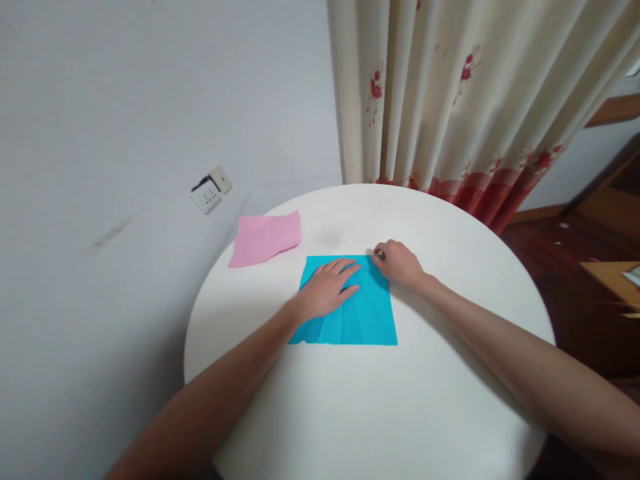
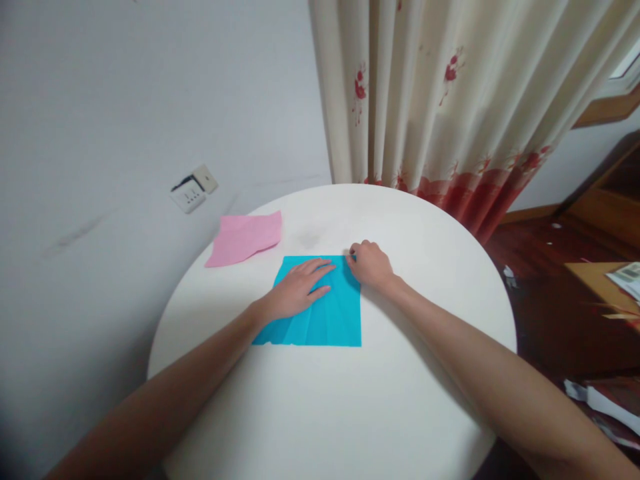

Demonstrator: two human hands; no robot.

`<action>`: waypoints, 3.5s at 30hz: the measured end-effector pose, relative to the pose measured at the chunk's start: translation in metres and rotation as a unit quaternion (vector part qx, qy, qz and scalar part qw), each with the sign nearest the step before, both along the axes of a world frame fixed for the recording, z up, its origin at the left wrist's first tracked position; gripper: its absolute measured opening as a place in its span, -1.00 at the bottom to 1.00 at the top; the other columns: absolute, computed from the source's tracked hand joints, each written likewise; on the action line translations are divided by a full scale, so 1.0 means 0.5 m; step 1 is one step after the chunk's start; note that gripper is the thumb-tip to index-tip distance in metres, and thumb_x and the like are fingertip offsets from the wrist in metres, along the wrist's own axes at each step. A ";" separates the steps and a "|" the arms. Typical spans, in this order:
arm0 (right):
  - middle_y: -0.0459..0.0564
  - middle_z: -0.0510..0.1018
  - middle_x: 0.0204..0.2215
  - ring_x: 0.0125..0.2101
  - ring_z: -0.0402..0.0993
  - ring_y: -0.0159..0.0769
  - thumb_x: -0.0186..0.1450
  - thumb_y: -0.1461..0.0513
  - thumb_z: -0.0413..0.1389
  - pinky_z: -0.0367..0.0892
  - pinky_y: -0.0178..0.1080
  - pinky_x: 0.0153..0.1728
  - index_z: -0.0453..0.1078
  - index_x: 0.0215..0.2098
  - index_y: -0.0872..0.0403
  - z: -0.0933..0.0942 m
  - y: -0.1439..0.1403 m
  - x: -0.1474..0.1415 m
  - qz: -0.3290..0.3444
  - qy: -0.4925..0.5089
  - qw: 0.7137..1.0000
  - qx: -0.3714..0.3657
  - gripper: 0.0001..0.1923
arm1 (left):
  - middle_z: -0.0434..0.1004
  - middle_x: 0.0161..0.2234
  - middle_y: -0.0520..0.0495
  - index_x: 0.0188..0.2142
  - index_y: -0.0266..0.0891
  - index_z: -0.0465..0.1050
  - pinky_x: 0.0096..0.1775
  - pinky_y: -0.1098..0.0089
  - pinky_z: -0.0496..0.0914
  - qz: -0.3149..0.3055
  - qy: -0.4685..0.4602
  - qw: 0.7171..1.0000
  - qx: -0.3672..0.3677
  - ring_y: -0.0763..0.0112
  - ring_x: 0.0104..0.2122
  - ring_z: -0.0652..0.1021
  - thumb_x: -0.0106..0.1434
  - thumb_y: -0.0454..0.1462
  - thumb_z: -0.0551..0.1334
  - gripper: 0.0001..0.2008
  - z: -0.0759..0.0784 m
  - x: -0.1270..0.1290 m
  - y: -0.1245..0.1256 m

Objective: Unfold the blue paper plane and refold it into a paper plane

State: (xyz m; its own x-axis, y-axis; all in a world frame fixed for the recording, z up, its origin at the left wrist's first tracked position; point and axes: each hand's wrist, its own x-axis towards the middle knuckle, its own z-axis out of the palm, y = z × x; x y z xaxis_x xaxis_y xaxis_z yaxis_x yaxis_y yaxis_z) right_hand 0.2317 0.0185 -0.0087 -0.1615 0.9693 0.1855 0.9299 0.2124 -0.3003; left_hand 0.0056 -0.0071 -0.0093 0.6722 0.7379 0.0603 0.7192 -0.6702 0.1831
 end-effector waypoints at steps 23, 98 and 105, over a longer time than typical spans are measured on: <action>0.14 0.57 -0.23 -0.20 0.46 -0.14 0.30 0.12 0.11 0.30 -0.20 -0.18 0.49 -0.23 0.11 -0.012 0.016 0.004 -0.014 0.048 0.999 -0.005 -0.76 | -0.22 0.44 -0.03 0.41 -0.06 -0.13 0.34 0.02 -0.22 0.016 0.009 0.999 -0.032 0.19 0.41 -0.16 0.46 0.05 -0.17 -0.39 -0.013 0.018 -0.013; 0.18 0.10 0.37 0.37 -0.08 -0.08 0.49 0.11 -0.32 -0.08 0.12 0.30 0.02 0.38 0.16 -0.027 -0.015 -0.026 0.064 -0.009 0.997 -0.038 -0.43 | -0.23 0.44 0.10 0.39 0.15 -0.10 0.30 -0.16 -0.17 0.069 0.051 0.996 -0.013 0.01 0.40 -0.15 0.45 0.06 -0.20 -0.44 -0.016 -0.006 0.010; 0.14 -0.06 0.42 0.40 -0.20 -0.04 0.47 -0.04 -0.25 -0.16 0.19 0.31 -0.02 0.41 0.10 -0.025 -0.021 -0.030 0.134 -0.058 0.988 -0.051 -0.34 | -0.23 0.43 0.06 0.42 0.00 -0.14 0.32 -0.11 -0.18 0.076 0.049 0.996 -0.013 0.10 0.41 -0.16 0.44 0.09 -0.23 -0.37 -0.013 -0.004 0.006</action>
State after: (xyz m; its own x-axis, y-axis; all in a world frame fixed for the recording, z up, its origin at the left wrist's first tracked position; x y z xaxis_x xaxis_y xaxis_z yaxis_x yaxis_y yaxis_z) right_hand 0.2165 0.0079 -0.0210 -0.4295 0.9015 0.0542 0.8739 0.4300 -0.2266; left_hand 0.0037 -0.0041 -0.0156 0.5541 0.8322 -0.0207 0.8275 -0.5479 0.1228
